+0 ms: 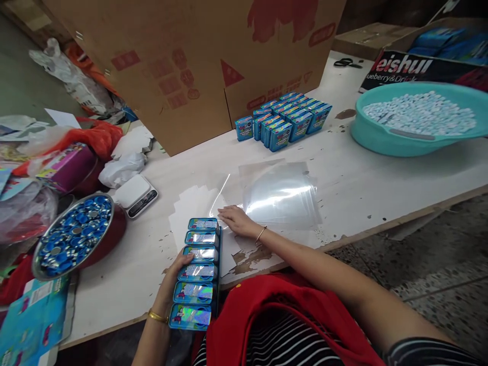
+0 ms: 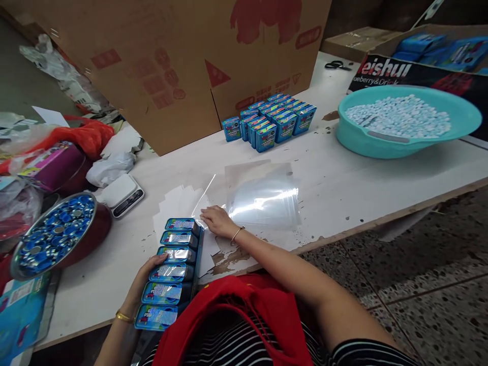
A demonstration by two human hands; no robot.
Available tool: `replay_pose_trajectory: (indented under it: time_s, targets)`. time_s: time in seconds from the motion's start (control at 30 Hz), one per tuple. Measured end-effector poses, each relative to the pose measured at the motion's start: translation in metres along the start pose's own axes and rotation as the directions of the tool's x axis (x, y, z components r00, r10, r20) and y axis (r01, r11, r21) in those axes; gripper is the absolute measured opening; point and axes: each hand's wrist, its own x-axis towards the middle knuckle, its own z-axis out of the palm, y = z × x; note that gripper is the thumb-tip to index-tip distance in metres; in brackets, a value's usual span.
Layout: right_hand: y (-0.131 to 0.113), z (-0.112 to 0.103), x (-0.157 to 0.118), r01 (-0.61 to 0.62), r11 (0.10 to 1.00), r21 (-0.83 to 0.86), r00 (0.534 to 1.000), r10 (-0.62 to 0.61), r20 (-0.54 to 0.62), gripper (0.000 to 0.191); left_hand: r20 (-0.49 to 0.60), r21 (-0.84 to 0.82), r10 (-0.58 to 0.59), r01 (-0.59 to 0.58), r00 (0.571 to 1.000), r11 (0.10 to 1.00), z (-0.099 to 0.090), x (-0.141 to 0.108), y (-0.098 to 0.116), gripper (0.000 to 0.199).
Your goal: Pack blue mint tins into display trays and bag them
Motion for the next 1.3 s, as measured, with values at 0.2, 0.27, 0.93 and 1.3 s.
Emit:
replay_pose_trajectory:
  time_s: [0.2, 0.27, 0.93, 1.3]
  targets:
    - [-0.001, -0.001, 0.005, -0.064, 0.994, 0.089, 0.997, 0.059, 0.057, 0.03, 0.01, 0.033, 0.079, -0.079, 0.997, 0.996, 0.004, 0.004, -0.001, 0.069]
    - [-0.001, -0.005, 0.006, -0.076, 0.987, 0.141, 0.994, 0.064, 0.092, 0.031, 0.049, 0.052, 0.09, -0.092, 0.995, 0.994, 0.006, 0.006, 0.0, 0.072]
    - [-0.006, -0.026, 0.02, 0.011, 0.939, 0.345, 1.0, -0.011, -0.003, 0.032, 0.2, 0.262, 0.171, -0.221, 0.965, 0.939, 0.008, 0.024, 0.007, 0.057]
    - [-0.008, -0.01, 0.028, 0.014, 0.952, 0.306, 1.0, -0.006, -0.027, 0.034, 0.545, 0.805, 0.65, -0.546, 0.53, -0.231, -0.016, 0.098, 0.038, 0.045]
